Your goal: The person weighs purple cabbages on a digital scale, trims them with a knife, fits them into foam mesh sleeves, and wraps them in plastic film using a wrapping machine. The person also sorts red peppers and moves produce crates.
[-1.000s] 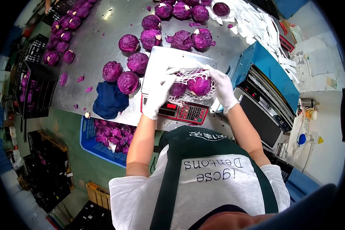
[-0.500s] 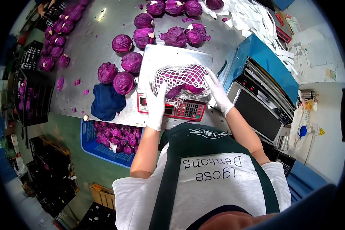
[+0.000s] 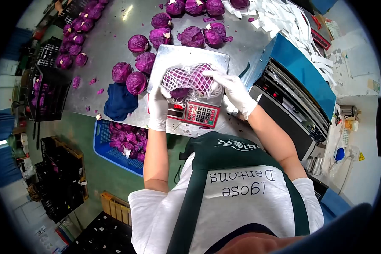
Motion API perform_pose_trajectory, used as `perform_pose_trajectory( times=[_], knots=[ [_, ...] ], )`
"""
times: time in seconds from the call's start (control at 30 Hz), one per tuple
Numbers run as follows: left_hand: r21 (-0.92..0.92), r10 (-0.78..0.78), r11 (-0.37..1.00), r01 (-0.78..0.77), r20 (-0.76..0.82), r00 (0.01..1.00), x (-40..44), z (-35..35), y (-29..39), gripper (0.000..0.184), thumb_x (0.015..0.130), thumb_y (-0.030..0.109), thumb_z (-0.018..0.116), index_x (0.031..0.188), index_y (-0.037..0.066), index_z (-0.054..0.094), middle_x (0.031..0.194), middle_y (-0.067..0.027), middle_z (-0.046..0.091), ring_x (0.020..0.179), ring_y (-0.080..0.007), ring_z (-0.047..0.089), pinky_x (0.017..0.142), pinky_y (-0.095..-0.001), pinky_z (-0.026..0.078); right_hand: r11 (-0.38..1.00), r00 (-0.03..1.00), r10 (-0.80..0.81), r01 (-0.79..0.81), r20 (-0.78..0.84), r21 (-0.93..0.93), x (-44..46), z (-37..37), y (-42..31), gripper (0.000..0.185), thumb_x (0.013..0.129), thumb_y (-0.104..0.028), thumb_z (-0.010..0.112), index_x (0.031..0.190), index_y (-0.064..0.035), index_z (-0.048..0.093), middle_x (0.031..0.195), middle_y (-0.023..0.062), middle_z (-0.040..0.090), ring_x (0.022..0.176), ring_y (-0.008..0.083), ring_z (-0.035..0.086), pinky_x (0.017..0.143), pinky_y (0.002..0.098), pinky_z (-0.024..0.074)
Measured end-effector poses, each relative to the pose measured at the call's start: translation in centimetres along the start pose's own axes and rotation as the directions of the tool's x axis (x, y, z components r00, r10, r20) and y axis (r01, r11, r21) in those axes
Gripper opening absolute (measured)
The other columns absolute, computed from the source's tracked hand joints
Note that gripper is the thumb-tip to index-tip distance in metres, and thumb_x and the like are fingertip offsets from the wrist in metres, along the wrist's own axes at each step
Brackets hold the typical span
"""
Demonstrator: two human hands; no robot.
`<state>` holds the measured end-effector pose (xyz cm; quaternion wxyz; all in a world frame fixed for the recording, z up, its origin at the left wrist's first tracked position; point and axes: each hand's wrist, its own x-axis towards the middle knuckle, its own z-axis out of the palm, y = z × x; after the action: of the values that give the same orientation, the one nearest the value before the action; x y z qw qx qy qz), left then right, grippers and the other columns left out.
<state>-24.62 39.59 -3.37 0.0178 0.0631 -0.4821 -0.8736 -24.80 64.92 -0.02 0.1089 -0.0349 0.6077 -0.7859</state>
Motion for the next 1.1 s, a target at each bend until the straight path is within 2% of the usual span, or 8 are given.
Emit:
perform_pose_trajectory(
  times=[0.13, 0.23, 0.37, 0.47, 0.67, 0.73, 0.87, 1.1],
  knots=[
    [-0.264, -0.129, 0.959, 0.104, -0.08, 0.988, 0.9, -2.5, -0.9, 0.046, 0.095, 0.02, 0.057, 0.135, -0.002, 0.049, 0.123, -0.0109, 0.059, 0.116, -0.0174, 0.054, 0.101, -0.0289, 0.04, 0.993, 0.991, 0.109, -0.112, -0.079, -0.039, 0.2, -1.5, -0.2, 0.032, 0.089, -0.016, 0.066, 0.116, 0.0006, 0.066, 0.128, 0.0138, 0.059, 0.128, 0.0208, 0.047, 0.105, 0.0346, 0.0391],
    [0.427, 0.128, 0.903, -0.043, -0.173, 0.977, 0.9, 0.2, -1.1, 0.059, 0.094, 0.023, 0.061, 0.144, 0.002, 0.036, 0.145, -0.0147, 0.04, 0.131, -0.0215, 0.042, 0.108, -0.0323, 0.033, 0.961, 0.989, 0.11, -0.132, -0.103, -0.242, 1.8, -3.1, 4.0, 0.073, 0.082, -0.032, 0.076, 0.142, -0.0071, 0.044, 0.142, 0.0136, 0.047, 0.123, 0.0256, 0.051, 0.103, 0.0361, 0.0412],
    [0.423, 0.049, 0.906, -0.013, -0.074, 0.996, 0.3, 1.9, -1.8, 0.053, 0.094, 0.025, 0.059, 0.138, 0.002, 0.042, 0.137, -0.0142, 0.048, 0.125, -0.0238, 0.049, 0.106, -0.0372, 0.038, 0.943, 0.947, 0.32, -0.321, 0.029, 0.083, -0.4, -2.1, 2.1, 0.076, 0.082, -0.032, 0.077, 0.146, -0.0238, 0.038, 0.136, 0.0073, 0.053, 0.119, 0.0255, 0.054, 0.089, 0.0507, 0.0485],
    [0.279, -0.001, 0.96, -0.021, 0.08, 0.997, 1.1, 4.6, -1.8, 0.05, 0.093, 0.03, 0.057, 0.135, 0.004, 0.046, 0.132, -0.0107, 0.053, 0.121, -0.024, 0.052, 0.101, -0.0405, 0.045, 0.94, 0.93, 0.33, -0.308, -0.162, 0.147, -2.2, -3.0, 3.2, 0.093, 0.077, -0.038, 0.08, 0.148, -0.0061, 0.028, 0.131, 0.0111, 0.054, 0.11, 0.0209, 0.058, 0.08, 0.0358, 0.0527],
    [0.279, -0.004, 0.948, -0.15, 0.486, 0.874, 6.7, 20.6, -2.4, 0.041, 0.094, 0.018, 0.057, 0.13, 0.002, 0.048, 0.127, -0.0096, 0.052, 0.12, -0.0206, 0.05, 0.105, -0.036, 0.038, 0.981, 0.904, -0.171, 0.118, -0.391, -0.157, -6.9, -11.1, -5.2, 0.095, 0.081, -0.047, 0.074, 0.145, 0.0043, 0.026, 0.131, 0.0208, 0.055, 0.119, 0.0254, 0.056, 0.104, 0.0341, 0.041],
    [0.306, -0.09, 0.943, -0.134, 0.619, 0.78, 9.8, 27.4, -5.5, 0.041, 0.092, 0.018, 0.057, 0.127, 0.0, 0.049, 0.126, -0.0109, 0.051, 0.12, -0.0197, 0.05, 0.104, -0.0333, 0.038, 0.893, 0.802, -0.243, -0.034, -0.546, -0.448, -8.6, -15.9, -7.6, 0.083, 0.089, -0.035, 0.07, 0.147, 0.0016, 0.023, 0.134, 0.0162, 0.05, 0.118, 0.0185, 0.052, 0.096, 0.0307, 0.047],
    [0.302, -0.273, 0.952, 0.058, 0.743, 0.611, 12.4, 41.4, -14.0, 0.047, 0.085, 0.022, 0.063, 0.126, 0.001, 0.054, 0.117, -0.0093, 0.058, 0.113, -0.0191, 0.051, 0.099, -0.0325, 0.038, 0.771, 0.686, -0.215, -0.318, -0.695, -0.552, -12.7, -24.5, -11.5, 0.112, 0.078, -0.076, 0.054, 0.144, 0.0097, 0.022, 0.12, 0.031, 0.059, 0.113, 0.0408, 0.059, 0.097, 0.0401, 0.0463],
    [0.445, -0.469, 0.88, 0.167, 0.755, 0.459, 10.3, 52.0, -27.6, 0.036, 0.087, 0.024, 0.06, 0.114, 0.001, 0.059, 0.108, -0.0074, 0.061, 0.104, -0.0173, 0.054, 0.094, -0.0306, 0.04, 0.655, 0.632, -0.007, -0.583, -0.775, -0.481, -18.2, -33.6, -11.4, 0.095, 0.082, -0.075, 0.049, 0.131, 0.0072, 0.042, 0.114, 0.0286, 0.062, 0.108, 0.0417, 0.06, 0.094, 0.044, 0.0467]
  ],
)
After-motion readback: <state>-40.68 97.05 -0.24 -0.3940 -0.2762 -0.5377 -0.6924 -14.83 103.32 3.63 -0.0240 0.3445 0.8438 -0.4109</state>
